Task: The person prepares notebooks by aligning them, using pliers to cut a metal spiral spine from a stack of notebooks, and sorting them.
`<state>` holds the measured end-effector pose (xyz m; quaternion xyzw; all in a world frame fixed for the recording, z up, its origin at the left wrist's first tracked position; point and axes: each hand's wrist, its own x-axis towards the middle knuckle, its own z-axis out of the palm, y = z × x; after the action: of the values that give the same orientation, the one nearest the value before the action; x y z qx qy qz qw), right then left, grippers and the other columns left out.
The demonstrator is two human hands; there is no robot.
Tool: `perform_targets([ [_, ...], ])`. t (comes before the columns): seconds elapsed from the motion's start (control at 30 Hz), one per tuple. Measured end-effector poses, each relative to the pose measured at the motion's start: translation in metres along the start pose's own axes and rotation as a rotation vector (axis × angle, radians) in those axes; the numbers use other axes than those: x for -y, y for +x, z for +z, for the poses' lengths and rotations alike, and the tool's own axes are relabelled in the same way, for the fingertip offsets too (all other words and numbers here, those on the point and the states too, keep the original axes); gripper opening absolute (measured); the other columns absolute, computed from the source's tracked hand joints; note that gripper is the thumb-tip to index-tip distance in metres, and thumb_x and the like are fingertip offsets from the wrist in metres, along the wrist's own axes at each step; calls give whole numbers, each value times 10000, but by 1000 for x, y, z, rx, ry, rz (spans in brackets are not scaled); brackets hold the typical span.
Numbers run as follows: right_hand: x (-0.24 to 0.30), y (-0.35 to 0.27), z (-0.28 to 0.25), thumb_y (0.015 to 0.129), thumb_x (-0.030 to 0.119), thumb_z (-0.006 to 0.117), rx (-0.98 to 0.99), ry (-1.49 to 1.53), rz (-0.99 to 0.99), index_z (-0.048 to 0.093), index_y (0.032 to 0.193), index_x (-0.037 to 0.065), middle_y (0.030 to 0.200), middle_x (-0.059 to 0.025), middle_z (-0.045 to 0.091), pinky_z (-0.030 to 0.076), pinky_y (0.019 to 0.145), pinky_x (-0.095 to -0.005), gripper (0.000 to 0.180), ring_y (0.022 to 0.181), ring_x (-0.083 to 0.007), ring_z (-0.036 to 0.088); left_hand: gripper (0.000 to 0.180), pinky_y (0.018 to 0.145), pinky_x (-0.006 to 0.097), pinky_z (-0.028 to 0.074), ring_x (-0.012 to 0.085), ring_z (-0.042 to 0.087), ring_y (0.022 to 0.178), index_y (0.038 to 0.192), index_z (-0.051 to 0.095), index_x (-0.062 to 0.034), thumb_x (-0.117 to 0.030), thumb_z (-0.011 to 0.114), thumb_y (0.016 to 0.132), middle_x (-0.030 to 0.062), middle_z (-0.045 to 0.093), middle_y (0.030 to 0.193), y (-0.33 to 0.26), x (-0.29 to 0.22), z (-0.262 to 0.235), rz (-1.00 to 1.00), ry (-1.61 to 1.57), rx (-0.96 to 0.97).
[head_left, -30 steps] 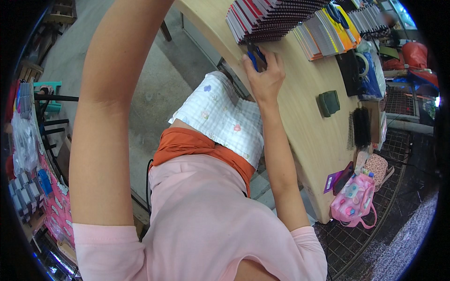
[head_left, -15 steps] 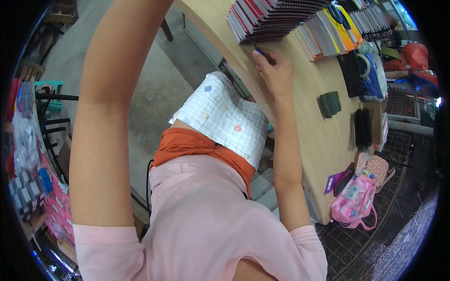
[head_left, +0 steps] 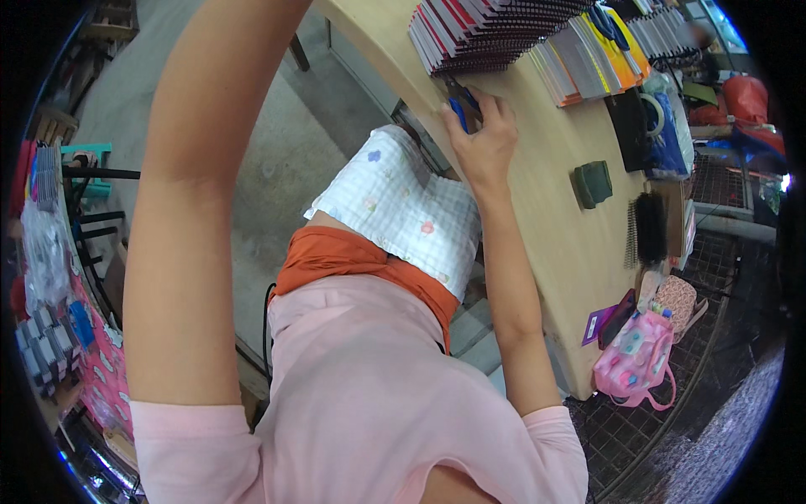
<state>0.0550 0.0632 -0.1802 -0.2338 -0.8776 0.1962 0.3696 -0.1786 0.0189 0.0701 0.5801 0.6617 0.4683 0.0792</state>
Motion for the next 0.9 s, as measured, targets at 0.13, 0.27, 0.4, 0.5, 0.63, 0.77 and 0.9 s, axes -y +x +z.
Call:
perform_targets([
  [0.13,6,3,5,748,260,791,-17,29,1,708,1057,32,959,-177,662,510,800,-470,393,889,-371,629,500,853,372,523,248,670,984,1205,735,-109,-472,671,867,163,712,1145,5,10,-5,20,22,6],
  [0.27,3,4,6,762,247,777,-29,31,-9,716,1052,21,957,-189,667,513,788,-466,372,885,-371,634,499,853,377,523,253,669,990,1204,737,-121,-481,672,864,163,713,1140,8,17,-4,90,45,-27],
  [0.4,3,7,-1,790,248,758,37,44,55,726,1035,8,928,-198,672,525,763,-444,345,847,-366,653,501,826,379,529,260,667,989,1202,738,-125,-486,672,861,167,714,1127,7,6,1,13,50,-17],
  [0.5,12,21,-16,803,270,753,220,136,224,732,1027,9,904,-195,674,530,746,-433,345,817,-364,661,507,807,381,533,261,666,989,1204,738,-125,-491,672,859,168,714,1122,4,7,-3,-4,72,-24],
  [0.63,9,30,-28,793,303,762,277,78,193,736,1011,21,892,-187,676,526,748,-434,358,817,-361,661,519,805,382,533,261,669,980,1208,736,-127,-502,676,854,171,713,1124,3,11,-4,17,58,-29],
  [0.77,-1,13,-23,766,318,776,142,-27,36,729,1024,60,941,-136,678,512,770,-435,368,875,-334,653,530,793,395,543,268,676,965,1223,728,-128,-505,679,854,177,709,1133,-5,8,-3,80,18,-11],
  [0.9,0,4,-7,748,318,784,53,-66,-6,719,1052,98,993,-93,672,502,782,-438,380,919,-309,640,527,788,403,553,275,680,964,1236,721,-135,-500,678,858,178,707,1145,-2,5,-3,22,48,-25],
])
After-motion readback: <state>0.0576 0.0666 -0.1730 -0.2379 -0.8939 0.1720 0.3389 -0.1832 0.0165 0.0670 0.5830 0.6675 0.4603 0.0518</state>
